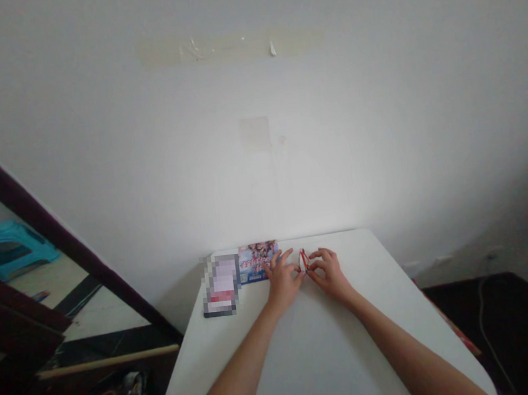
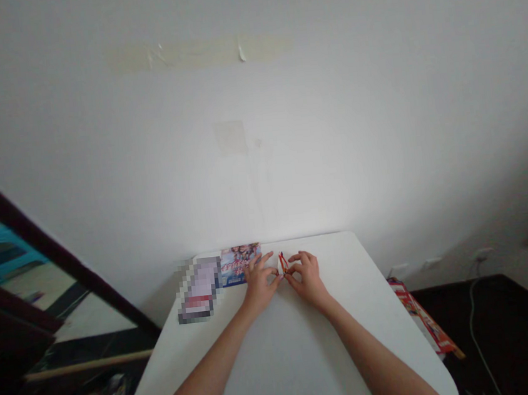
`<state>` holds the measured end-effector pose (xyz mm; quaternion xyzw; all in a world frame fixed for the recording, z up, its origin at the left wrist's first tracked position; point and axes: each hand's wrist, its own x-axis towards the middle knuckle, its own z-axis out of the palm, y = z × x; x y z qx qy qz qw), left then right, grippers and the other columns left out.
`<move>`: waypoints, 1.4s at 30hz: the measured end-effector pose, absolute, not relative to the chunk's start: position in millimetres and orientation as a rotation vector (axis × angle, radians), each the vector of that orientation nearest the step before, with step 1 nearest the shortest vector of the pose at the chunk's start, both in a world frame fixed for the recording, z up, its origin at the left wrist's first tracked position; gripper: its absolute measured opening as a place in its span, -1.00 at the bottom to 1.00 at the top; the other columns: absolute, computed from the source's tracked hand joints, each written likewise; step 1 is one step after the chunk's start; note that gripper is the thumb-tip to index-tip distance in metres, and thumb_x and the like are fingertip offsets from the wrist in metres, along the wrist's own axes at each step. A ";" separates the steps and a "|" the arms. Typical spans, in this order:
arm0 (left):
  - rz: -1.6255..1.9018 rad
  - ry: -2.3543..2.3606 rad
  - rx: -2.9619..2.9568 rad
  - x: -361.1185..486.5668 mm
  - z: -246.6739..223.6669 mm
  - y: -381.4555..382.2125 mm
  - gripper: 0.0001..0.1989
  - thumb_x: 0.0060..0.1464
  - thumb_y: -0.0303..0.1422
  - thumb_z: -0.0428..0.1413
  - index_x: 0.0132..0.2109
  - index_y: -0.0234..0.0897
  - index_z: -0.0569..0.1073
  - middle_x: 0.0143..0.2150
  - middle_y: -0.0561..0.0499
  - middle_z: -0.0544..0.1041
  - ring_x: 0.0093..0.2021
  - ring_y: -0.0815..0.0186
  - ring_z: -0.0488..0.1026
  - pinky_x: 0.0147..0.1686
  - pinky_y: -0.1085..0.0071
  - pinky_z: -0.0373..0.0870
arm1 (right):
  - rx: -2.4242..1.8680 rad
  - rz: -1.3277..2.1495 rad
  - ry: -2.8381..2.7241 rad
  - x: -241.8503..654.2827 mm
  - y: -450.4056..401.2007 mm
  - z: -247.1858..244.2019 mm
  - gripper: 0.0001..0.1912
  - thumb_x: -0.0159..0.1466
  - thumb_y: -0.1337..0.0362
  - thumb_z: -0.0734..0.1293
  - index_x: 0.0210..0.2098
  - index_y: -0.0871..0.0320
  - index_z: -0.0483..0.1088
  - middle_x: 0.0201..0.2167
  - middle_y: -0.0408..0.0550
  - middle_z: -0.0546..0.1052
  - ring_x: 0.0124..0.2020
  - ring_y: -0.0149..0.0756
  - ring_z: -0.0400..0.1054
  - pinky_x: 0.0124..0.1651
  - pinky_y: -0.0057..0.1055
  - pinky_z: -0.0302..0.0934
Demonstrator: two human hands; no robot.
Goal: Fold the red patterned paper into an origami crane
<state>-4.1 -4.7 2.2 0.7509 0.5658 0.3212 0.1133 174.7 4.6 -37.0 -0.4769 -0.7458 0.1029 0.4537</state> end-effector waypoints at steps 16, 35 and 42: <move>0.962 1.707 2.222 -7.1 2.1 -3.7 -0.89 0.05 -0.42 0.27 -0.42 -0.14 0.60 0.39 0.13 0.32 0.42 -0.11 0.06 0.29 -0.46 -0.15 | -1.199 0.327 -1.749 176.3 3.0 -36.3 -0.88 0.26 0.14 0.42 -0.23 -0.03 0.59 -0.02 0.02 0.50 0.19 -0.01 0.14 0.28 0.05 0.12; 1.049 1.714 2.178 -4.9 -1.3 -2.6 -0.82 0.07 -0.34 0.30 -0.15 0.05 0.68 0.29 0.01 0.42 0.32 -0.03 0.21 0.33 -0.25 0.02 | -1.249 0.280 -1.646 177.8 3.6 -31.5 -0.72 0.28 -0.03 0.37 -0.31 0.01 0.61 -0.12 0.04 0.53 0.07 -0.04 0.29 0.19 -0.03 0.18; 1.011 1.717 2.122 -2.5 -1.5 -4.1 -0.79 0.06 -0.32 0.31 -0.12 0.05 0.67 0.35 -0.01 0.36 0.36 -0.03 0.20 0.34 -0.27 0.00 | -1.237 0.253 -1.705 178.1 6.2 -35.0 -0.78 0.33 0.05 0.34 -0.21 -0.04 0.59 -0.10 0.04 0.51 0.10 -0.02 0.24 0.20 0.02 0.18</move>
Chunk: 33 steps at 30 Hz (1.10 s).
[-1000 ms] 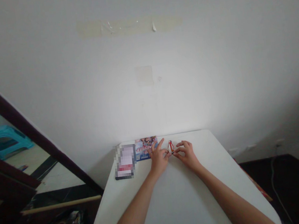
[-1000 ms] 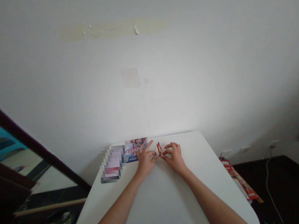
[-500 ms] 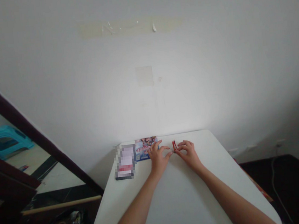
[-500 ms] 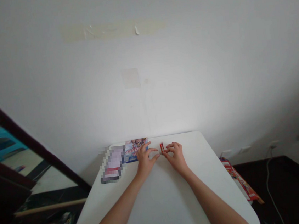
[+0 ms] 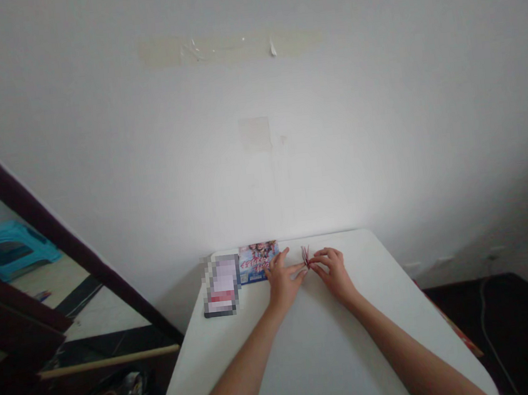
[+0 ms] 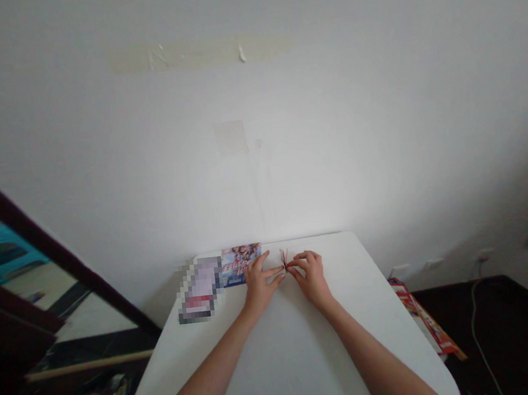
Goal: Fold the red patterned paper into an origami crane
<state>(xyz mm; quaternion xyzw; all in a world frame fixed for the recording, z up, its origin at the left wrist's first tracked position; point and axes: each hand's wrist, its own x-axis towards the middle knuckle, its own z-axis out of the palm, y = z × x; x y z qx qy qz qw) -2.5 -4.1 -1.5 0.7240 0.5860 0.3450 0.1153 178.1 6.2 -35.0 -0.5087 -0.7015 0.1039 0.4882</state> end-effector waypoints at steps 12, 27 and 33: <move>1.029 1.673 2.135 -3.4 -4.2 -3.3 -0.84 0.03 -0.29 0.33 -0.18 0.03 0.68 0.33 -0.01 0.37 0.34 -0.02 0.24 0.33 -0.26 0.04 | -1.265 0.267 -1.718 177.1 4.8 -34.8 -0.77 0.32 0.02 0.35 -0.26 -0.03 0.58 -0.12 0.03 0.50 0.07 -0.03 0.26 0.18 0.02 0.19; 1.026 1.659 2.102 -3.7 -1.7 -3.3 -0.82 0.02 -0.44 0.30 -0.23 -0.02 0.68 0.28 0.00 0.43 0.32 0.03 0.24 0.33 -0.24 0.02 | -1.227 0.262 -1.792 177.7 4.3 -31.6 -0.83 0.29 0.06 0.38 -0.22 -0.01 0.52 -0.12 0.00 0.52 0.08 -0.02 0.26 0.20 0.02 0.16; 1.040 1.651 2.099 -3.2 -2.2 -3.3 -0.80 0.04 -0.48 0.28 -0.22 -0.05 0.68 0.27 -0.03 0.44 0.31 0.03 0.25 0.32 -0.25 0.02 | -1.234 0.313 -1.776 176.4 1.8 -29.2 -0.81 0.31 0.08 0.35 -0.17 -0.01 0.51 -0.10 0.00 0.52 0.11 -0.03 0.24 0.22 0.00 0.13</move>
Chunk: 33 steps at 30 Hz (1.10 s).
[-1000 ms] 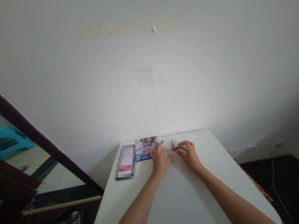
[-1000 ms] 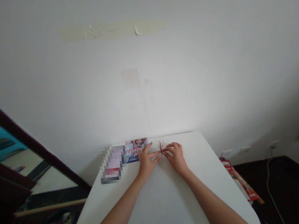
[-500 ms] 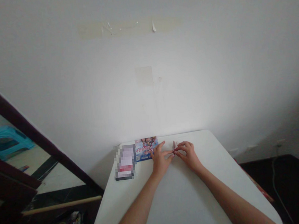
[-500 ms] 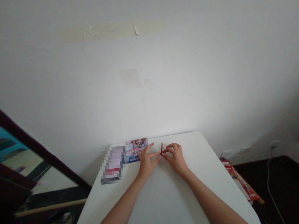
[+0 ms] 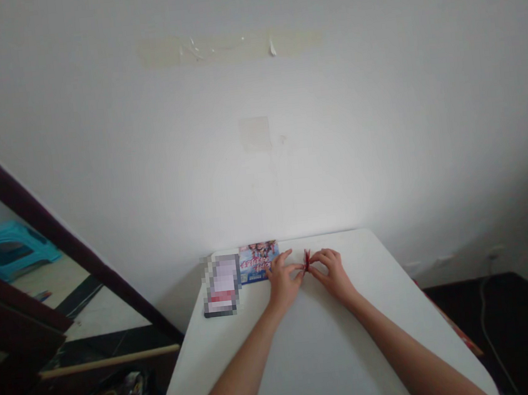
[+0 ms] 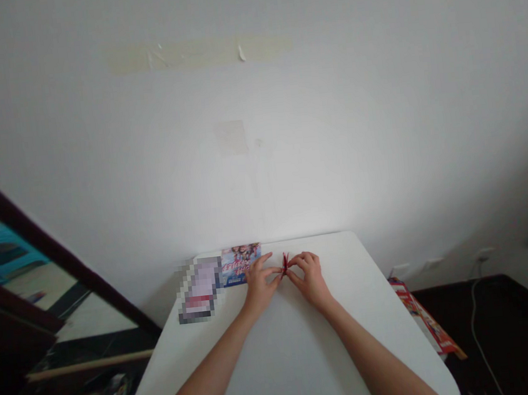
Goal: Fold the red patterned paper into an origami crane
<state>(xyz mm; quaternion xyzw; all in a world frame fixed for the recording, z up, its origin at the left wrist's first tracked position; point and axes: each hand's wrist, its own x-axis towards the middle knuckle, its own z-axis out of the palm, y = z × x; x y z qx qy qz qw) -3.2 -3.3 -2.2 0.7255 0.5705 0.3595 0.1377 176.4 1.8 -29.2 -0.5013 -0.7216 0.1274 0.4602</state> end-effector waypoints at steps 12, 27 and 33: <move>1.061 1.679 2.080 -2.1 -3.9 -2.5 -0.85 0.06 -0.45 0.26 -0.24 -0.09 0.66 0.27 -0.03 0.44 0.30 0.04 0.27 0.33 -0.23 0.00 | -1.218 0.330 -1.759 177.1 4.3 -29.0 -0.81 0.30 0.08 0.35 -0.21 0.01 0.53 -0.13 -0.01 0.55 0.06 -0.08 0.30 0.20 -0.05 0.12; 1.165 1.658 2.075 -3.1 -8.9 -0.4 -0.92 0.02 -0.35 0.33 -0.27 -0.08 0.65 0.24 -0.04 0.46 0.27 0.01 0.30 0.32 -0.22 0.04 | -1.144 0.316 -1.771 175.1 3.9 -33.0 -0.91 0.26 0.18 0.41 -0.26 0.01 0.53 -0.14 0.01 0.53 0.09 -0.05 0.26 0.19 -0.01 0.17; 1.216 1.612 2.044 -4.1 -10.5 2.6 -0.86 0.05 -0.44 0.29 -0.27 -0.06 0.67 0.20 -0.05 0.50 0.25 0.02 0.34 0.30 -0.21 0.09 | -1.131 0.339 -1.773 174.0 2.3 -31.0 -0.87 0.27 0.12 0.40 -0.28 0.02 0.53 -0.15 0.00 0.54 0.07 -0.07 0.28 0.19 -0.03 0.16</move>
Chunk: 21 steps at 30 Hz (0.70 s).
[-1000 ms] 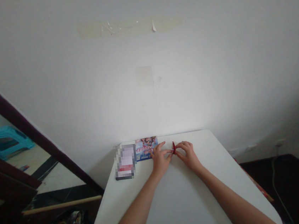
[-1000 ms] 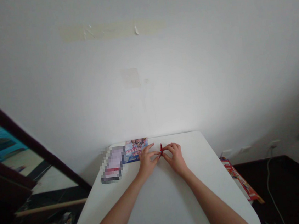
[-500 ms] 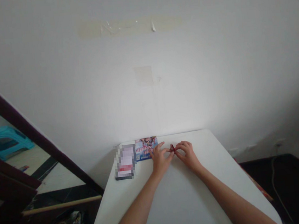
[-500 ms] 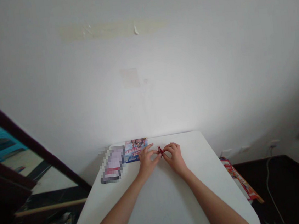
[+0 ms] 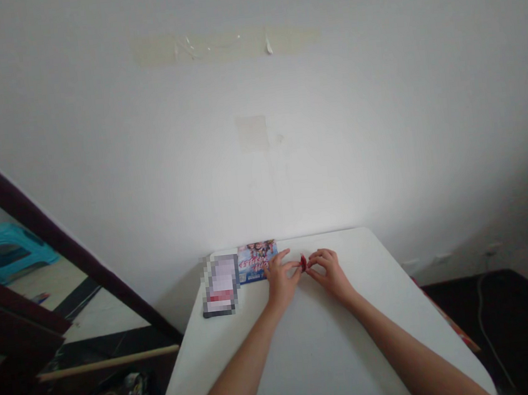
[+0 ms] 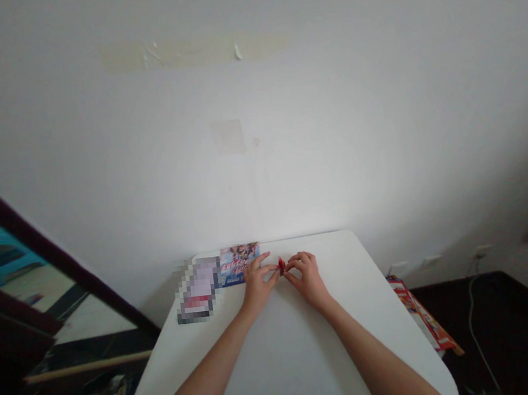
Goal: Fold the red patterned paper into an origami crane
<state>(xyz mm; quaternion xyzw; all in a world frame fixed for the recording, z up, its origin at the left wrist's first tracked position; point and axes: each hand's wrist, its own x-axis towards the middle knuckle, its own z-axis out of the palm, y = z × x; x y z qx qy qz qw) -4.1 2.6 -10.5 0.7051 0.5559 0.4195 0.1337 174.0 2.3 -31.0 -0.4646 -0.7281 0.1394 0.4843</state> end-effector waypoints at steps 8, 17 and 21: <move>1.239 1.598 2.026 -5.9 -11.1 5.9 -0.90 0.02 -0.43 0.30 -0.31 -0.09 0.67 0.17 -0.04 0.52 0.21 0.06 0.39 0.27 -0.15 0.16 | -1.162 0.378 -1.733 175.6 4.5 -32.1 -0.81 0.30 0.08 0.36 -0.21 0.02 0.54 -0.16 0.00 0.57 0.01 -0.08 0.35 0.17 -0.06 0.17; 1.211 1.624 1.984 -4.4 -6.1 4.8 -0.91 0.00 -0.42 0.32 -0.33 -0.09 0.65 0.17 -0.01 0.54 0.21 0.07 0.39 0.29 -0.14 0.12 | -1.112 0.461 -1.699 176.7 5.3 -29.1 -0.80 0.25 0.04 0.40 -0.28 0.01 0.55 -0.17 -0.02 0.59 -0.01 -0.10 0.40 0.19 -0.07 0.18; 1.202 1.622 1.988 -4.2 -6.4 4.3 -0.91 0.01 -0.41 0.31 -0.32 -0.08 0.65 0.16 0.00 0.54 0.20 0.07 0.39 0.29 -0.15 0.10 | -1.113 0.554 -1.665 175.3 2.7 -26.4 -0.81 0.26 0.06 0.37 -0.29 0.01 0.53 -0.16 -0.04 0.61 0.09 -0.09 0.37 0.23 -0.07 0.18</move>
